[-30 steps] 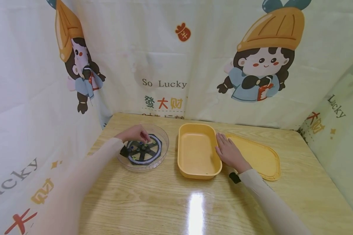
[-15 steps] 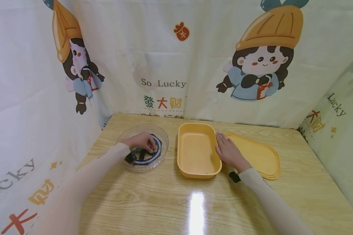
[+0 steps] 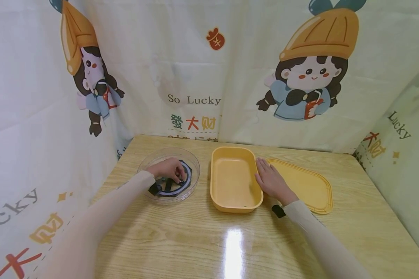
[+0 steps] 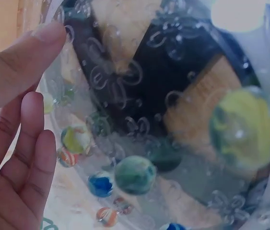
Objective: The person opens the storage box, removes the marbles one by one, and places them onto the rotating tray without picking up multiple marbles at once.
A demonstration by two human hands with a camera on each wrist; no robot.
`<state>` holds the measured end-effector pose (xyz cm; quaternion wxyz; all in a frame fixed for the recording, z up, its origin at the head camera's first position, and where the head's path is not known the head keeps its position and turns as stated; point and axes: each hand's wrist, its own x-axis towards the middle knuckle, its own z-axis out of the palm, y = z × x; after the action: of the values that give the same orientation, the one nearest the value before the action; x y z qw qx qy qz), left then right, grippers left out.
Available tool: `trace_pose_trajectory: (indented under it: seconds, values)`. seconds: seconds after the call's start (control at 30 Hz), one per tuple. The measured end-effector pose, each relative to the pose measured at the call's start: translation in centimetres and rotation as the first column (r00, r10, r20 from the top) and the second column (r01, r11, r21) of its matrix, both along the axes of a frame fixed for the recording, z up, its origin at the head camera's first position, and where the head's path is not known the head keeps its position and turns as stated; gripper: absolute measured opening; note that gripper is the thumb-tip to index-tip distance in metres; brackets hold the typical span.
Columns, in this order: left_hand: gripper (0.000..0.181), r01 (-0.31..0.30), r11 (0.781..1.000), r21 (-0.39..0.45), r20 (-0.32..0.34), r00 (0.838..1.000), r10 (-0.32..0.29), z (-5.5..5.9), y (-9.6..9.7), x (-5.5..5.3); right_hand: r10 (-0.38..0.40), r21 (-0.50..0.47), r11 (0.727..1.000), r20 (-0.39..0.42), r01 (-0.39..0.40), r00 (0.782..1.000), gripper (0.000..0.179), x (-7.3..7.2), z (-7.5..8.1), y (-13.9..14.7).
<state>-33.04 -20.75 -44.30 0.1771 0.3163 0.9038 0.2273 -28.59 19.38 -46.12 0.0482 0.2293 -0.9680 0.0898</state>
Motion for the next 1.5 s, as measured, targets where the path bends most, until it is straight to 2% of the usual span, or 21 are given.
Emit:
trace_pose_trajectory:
  seconds: [0.17,0.27,0.33,0.57,0.73,0.87,0.97,1.13,1.23,1.5]
  values:
    - [0.014,-0.017,0.999,-0.038,-0.044,0.999,0.015,0.6,0.1,-0.1,-0.002,-0.001,1.000,0.000,0.002,1.000,0.059,0.0,-0.1,0.0]
    - [0.015,-0.029,0.999,-0.018,-0.022,0.999,0.028,1.4,0.6,-0.1,-0.002,0.002,1.000,-0.002,0.002,1.000,0.059,0.0,-0.1,0.1]
    - [0.016,-0.013,1.000,0.004,-0.005,1.000,0.013,2.3,1.4,0.0,-0.002,0.006,1.000,-0.004,0.002,1.000,0.059,0.0,-0.1,0.1]
    - [0.017,0.073,0.997,0.024,-0.009,0.997,-0.073,6.3,6.2,0.5,0.000,-0.009,1.000,-0.007,0.000,1.000,0.059,0.0,-0.2,0.3]
    - [0.020,0.208,0.977,0.055,-0.015,0.978,-0.207,7.5,10.6,0.7,-0.006,-0.006,1.000,0.001,0.006,1.000,0.059,0.0,-0.3,0.5]
    - [0.022,0.299,0.951,0.083,-0.004,0.954,-0.300,7.5,14.2,1.2,-0.008,-0.010,1.000,0.004,0.008,1.000,0.059,0.0,-0.3,0.5]
    - [0.022,0.367,0.928,0.072,-0.007,0.930,-0.367,7.1,16.6,1.6,-0.008,-0.018,1.000,0.001,0.008,1.000,0.059,-0.1,-0.2,0.4]
    - [0.021,0.459,0.885,0.082,0.046,0.885,-0.463,5.7,19.8,1.6,-0.008,-0.007,1.000,-0.006,0.008,1.000,0.059,-0.3,-0.2,0.2]
    - [0.020,0.489,0.870,0.069,0.074,0.867,-0.493,4.6,21.1,1.5,-0.004,0.003,1.000,-0.010,0.004,1.000,0.059,-0.3,-0.1,0.2]
    - [0.019,0.521,0.853,-0.021,0.155,0.845,-0.512,2.0,23.3,1.4,0.011,0.009,1.000,-0.038,-0.011,0.999,0.058,0.0,0.0,0.4]
